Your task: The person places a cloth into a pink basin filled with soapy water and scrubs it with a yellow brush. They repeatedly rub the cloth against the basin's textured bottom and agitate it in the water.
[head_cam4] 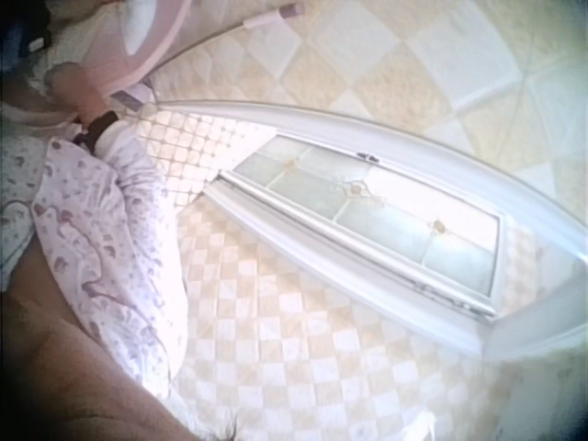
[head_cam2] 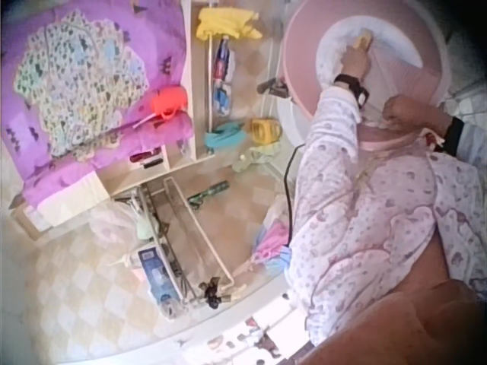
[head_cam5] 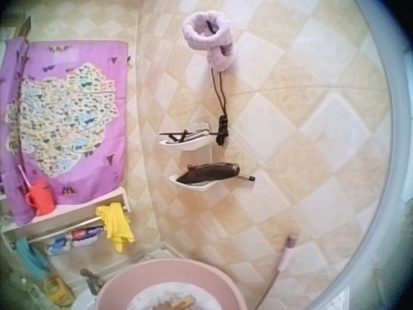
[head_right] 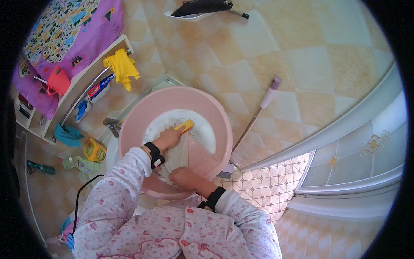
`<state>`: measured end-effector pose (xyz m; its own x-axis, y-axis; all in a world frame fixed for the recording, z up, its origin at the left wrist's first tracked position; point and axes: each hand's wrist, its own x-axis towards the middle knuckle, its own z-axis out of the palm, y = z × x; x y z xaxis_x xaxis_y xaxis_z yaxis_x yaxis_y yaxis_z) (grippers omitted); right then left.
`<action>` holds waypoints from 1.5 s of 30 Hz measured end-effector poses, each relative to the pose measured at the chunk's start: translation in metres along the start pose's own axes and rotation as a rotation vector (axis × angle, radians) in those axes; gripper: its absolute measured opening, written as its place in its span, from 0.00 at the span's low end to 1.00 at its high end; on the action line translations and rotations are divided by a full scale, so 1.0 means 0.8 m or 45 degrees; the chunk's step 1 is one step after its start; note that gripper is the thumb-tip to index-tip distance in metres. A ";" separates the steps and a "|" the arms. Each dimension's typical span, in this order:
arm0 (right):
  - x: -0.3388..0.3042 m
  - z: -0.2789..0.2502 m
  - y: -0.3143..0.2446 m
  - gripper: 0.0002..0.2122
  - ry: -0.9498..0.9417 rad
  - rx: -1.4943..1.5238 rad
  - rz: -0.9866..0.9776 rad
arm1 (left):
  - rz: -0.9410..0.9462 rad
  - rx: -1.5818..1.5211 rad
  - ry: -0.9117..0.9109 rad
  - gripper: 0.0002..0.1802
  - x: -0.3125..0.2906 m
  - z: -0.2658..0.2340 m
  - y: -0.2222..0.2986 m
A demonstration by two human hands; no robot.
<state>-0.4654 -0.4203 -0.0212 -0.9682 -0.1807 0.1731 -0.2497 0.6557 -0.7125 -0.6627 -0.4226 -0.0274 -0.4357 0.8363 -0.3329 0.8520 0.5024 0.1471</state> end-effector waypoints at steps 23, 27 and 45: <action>0.000 -0.010 0.004 0.09 -0.105 -0.164 0.067 | 0.147 -0.064 -0.116 0.25 -0.064 -0.009 0.005; -0.002 -0.009 -0.003 0.07 -0.075 -0.092 0.140 | -0.273 -0.010 -0.010 0.24 -0.003 -0.014 -0.025; 0.003 -0.030 0.015 0.05 0.045 -0.243 0.171 | -0.065 -0.334 0.149 0.30 -0.015 -0.011 -0.012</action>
<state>-0.4708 -0.3956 -0.0131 -0.9920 -0.0589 0.1116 -0.1138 0.7995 -0.5898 -0.6683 -0.4357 -0.0167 -0.5197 0.8203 -0.2388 0.7305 0.5716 0.3737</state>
